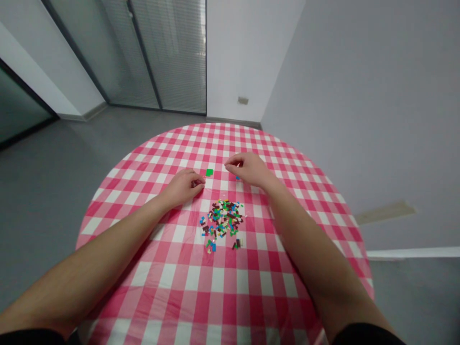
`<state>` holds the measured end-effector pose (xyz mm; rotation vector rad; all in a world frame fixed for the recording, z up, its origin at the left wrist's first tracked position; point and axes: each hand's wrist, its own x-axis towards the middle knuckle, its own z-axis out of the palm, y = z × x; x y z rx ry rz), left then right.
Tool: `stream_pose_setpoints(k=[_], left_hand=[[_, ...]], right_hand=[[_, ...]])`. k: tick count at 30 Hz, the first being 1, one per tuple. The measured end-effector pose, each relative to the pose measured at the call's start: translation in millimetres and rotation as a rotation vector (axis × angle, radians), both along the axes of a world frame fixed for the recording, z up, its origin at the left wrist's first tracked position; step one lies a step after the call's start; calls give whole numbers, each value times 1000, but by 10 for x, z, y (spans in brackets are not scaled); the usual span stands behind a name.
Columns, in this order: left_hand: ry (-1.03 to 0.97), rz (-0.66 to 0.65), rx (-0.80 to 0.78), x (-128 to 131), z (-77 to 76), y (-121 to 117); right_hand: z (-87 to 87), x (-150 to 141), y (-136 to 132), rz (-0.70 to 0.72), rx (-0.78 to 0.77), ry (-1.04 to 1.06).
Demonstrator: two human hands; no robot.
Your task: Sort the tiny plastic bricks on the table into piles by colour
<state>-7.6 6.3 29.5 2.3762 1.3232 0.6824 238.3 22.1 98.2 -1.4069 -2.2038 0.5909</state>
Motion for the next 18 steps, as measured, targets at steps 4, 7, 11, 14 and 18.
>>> stream_pose_setpoints(k=[4,7,11,14,18], left_hand=[[-42,-130,-45,34,52,-77],[-55,-253,-78,88,86,-163],[-38,-372,-139,139,121,-250],[-22,-399,-177,153,145,-279],[-23,-413,-197,150,146,-284]], right_hand=[[237,203,-89,148,-126,-154],[250,233,-159,260,-261,-310],[174,166,-205,312,-393,-433],[135,144,-207,289,-424,-513],[105,157,-201,259,-470,-587]])
